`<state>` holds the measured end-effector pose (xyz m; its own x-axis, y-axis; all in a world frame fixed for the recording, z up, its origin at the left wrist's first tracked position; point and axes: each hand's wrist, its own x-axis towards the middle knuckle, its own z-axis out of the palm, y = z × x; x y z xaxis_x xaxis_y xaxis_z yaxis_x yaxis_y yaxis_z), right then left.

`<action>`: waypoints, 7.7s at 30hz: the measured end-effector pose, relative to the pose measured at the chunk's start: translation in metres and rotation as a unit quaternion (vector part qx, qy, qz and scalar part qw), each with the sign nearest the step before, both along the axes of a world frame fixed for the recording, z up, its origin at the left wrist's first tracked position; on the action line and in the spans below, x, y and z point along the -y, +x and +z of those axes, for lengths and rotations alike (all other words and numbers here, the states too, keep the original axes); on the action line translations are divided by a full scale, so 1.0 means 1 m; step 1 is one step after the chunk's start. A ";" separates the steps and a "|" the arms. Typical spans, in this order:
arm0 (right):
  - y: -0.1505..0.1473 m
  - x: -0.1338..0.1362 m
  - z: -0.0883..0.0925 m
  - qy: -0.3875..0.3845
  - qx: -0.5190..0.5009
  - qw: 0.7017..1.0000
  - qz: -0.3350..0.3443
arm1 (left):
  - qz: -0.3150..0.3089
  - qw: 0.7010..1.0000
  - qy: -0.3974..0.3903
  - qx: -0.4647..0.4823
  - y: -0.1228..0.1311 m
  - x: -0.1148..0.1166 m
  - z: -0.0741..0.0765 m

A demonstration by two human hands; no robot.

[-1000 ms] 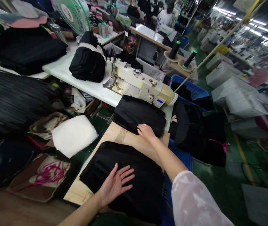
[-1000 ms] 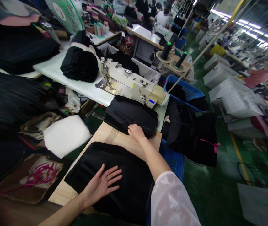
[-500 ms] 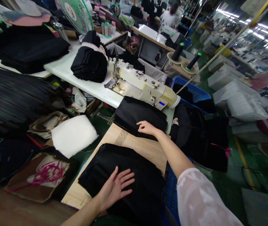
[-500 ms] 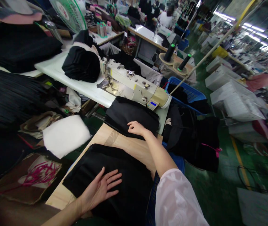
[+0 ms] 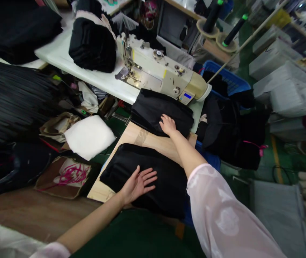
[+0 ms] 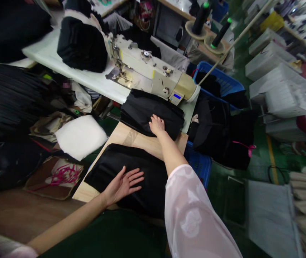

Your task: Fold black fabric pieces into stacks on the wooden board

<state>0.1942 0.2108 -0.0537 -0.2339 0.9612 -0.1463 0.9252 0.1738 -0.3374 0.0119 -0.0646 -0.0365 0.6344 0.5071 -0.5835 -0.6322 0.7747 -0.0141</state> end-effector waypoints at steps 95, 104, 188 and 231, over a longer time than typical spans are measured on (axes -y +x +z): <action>-0.024 0.378 0.057 0.093 0.019 0.992 0.083 | -0.468 0.468 0.679 -0.318 -0.018 -0.044 0.044; -0.020 0.387 0.049 0.100 0.003 0.991 0.085 | -0.500 0.383 0.718 -0.296 -0.007 -0.046 0.040; 0.004 0.369 0.040 0.072 -0.110 0.991 0.017 | -0.379 0.369 0.769 -0.358 -0.033 -0.027 0.027; 0.003 0.363 0.062 0.226 -0.111 0.965 -0.076 | -0.430 0.371 0.730 -0.382 -0.004 -0.079 0.078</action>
